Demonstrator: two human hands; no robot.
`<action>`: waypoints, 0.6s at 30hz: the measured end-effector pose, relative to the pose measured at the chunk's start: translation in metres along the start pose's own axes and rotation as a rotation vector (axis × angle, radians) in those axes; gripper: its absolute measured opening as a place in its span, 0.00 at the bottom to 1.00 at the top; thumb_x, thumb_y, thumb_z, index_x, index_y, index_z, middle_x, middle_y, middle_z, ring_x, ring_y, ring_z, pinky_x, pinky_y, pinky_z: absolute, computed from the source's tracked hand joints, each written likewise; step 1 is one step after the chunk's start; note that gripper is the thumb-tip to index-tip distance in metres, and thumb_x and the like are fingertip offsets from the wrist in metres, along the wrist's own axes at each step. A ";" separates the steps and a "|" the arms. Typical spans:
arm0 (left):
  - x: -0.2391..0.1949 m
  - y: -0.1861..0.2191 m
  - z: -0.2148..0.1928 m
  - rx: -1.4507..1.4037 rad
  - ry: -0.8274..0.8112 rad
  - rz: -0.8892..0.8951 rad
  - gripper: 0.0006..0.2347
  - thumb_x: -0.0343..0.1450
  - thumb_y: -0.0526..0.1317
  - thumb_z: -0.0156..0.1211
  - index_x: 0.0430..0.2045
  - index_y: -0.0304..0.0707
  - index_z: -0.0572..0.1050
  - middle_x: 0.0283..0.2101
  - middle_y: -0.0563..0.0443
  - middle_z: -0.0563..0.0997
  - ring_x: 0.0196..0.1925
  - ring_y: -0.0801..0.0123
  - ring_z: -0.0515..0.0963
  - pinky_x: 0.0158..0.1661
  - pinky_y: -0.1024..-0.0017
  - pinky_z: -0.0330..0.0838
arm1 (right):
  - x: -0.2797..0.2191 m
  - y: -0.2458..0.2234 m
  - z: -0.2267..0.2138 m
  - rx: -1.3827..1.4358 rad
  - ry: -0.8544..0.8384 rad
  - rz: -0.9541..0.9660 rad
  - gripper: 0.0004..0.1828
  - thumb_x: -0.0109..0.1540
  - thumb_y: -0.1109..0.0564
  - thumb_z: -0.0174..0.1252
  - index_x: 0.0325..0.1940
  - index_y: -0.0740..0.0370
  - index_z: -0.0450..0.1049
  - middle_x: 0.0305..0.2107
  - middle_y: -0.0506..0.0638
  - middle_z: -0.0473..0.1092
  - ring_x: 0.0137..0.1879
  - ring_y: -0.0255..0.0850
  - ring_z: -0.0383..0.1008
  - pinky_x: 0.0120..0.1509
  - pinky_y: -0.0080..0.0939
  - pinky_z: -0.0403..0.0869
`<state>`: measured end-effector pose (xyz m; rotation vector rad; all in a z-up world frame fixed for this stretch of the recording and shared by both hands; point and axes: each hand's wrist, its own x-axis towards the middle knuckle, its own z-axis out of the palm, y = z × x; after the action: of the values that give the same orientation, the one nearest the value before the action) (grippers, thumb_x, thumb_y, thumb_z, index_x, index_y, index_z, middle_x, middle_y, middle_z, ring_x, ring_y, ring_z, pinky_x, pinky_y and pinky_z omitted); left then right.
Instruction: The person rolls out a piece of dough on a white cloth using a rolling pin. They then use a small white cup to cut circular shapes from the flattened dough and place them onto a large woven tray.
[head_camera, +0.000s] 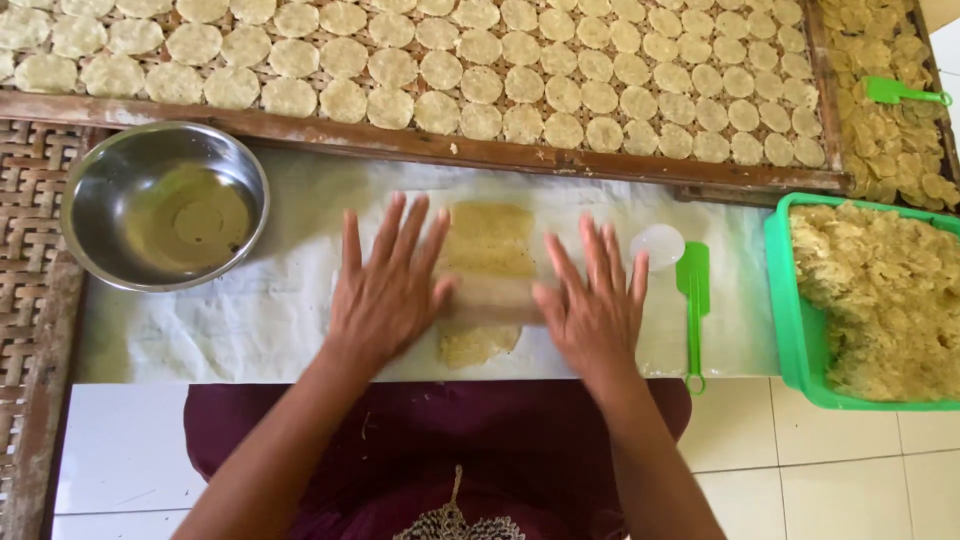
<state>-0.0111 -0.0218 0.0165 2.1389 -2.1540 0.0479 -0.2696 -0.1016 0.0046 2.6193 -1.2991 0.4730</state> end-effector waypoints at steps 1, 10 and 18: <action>0.011 -0.004 0.002 -0.002 0.002 0.004 0.32 0.74 0.58 0.40 0.75 0.49 0.52 0.78 0.44 0.52 0.81 0.52 0.44 0.70 0.33 0.37 | 0.013 0.004 0.005 -0.004 0.000 0.003 0.32 0.71 0.29 0.31 0.76 0.37 0.59 0.75 0.55 0.52 0.79 0.55 0.50 0.78 0.66 0.37; 0.117 -0.039 0.012 0.009 0.151 -0.083 0.25 0.82 0.53 0.35 0.74 0.46 0.61 0.79 0.46 0.57 0.83 0.55 0.40 0.68 0.29 0.16 | 0.124 0.039 0.044 0.082 -0.136 0.105 0.39 0.69 0.24 0.17 0.74 0.35 0.59 0.77 0.55 0.42 0.82 0.55 0.34 0.76 0.74 0.26; 0.111 -0.042 0.009 -0.243 0.203 0.029 0.28 0.77 0.42 0.46 0.76 0.34 0.52 0.80 0.37 0.42 0.77 0.52 0.25 0.61 0.22 0.16 | 0.120 0.034 0.035 0.107 -0.291 0.077 0.46 0.62 0.23 0.10 0.80 0.33 0.48 0.78 0.47 0.28 0.80 0.53 0.18 0.75 0.76 0.20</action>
<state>0.0298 -0.1334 0.0162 1.8824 -1.9649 0.0045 -0.2213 -0.2214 0.0157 2.8167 -1.5017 0.1796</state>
